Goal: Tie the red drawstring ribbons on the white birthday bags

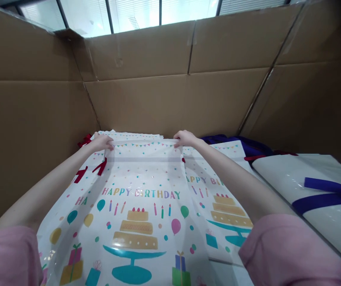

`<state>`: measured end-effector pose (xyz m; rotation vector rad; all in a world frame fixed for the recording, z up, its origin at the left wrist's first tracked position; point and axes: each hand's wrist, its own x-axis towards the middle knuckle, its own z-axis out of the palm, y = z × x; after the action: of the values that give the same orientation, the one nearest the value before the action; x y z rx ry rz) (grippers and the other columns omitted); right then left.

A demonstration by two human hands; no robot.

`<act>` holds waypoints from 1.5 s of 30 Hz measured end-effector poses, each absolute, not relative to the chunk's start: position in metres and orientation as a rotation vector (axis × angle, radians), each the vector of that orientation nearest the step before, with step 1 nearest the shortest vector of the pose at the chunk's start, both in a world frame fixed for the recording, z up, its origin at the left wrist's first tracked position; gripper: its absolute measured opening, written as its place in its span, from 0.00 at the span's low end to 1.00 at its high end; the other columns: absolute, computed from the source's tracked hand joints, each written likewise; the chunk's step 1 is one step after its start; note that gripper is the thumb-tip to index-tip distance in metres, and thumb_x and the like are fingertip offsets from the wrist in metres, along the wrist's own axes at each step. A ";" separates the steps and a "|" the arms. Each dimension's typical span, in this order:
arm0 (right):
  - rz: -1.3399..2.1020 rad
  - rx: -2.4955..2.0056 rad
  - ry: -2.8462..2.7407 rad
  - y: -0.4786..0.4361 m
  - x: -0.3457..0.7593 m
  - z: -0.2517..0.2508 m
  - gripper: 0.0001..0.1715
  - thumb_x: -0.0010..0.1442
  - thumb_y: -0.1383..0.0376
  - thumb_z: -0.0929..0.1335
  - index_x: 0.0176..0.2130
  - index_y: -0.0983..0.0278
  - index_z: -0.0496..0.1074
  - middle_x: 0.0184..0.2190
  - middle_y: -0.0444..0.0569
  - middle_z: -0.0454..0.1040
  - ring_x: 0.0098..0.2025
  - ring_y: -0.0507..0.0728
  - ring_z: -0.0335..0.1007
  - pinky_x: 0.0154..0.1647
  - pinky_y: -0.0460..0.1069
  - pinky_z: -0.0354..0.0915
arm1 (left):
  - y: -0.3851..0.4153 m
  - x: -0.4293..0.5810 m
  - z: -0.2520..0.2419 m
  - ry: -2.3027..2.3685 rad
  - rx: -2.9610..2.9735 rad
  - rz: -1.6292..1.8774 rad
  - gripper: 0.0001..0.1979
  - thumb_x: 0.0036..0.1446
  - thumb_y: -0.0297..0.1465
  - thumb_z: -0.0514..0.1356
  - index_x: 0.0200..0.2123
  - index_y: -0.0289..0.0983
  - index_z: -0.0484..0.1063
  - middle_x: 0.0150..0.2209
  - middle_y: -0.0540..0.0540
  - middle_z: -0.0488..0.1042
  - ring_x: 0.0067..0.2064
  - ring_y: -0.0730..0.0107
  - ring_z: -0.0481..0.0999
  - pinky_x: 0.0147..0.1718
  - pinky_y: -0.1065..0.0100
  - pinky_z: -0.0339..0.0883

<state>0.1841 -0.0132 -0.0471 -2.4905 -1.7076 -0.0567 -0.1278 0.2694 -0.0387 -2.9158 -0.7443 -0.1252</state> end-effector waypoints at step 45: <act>0.058 -2.874 -0.957 -0.193 0.334 -0.130 0.05 0.44 0.66 0.70 0.27 0.60 0.71 0.34 0.50 0.74 0.43 0.65 0.67 0.42 0.59 0.57 | 0.244 -0.019 -0.083 -0.897 -3.112 -0.042 0.35 0.53 0.58 0.45 0.63 0.57 0.49 0.68 0.46 0.44 0.65 0.35 0.42 0.53 0.31 0.36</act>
<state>0.3338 -0.1930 -0.1304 -2.8739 -0.9567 0.0582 -0.0195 0.2437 -0.0827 -3.1116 -0.8968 -0.0416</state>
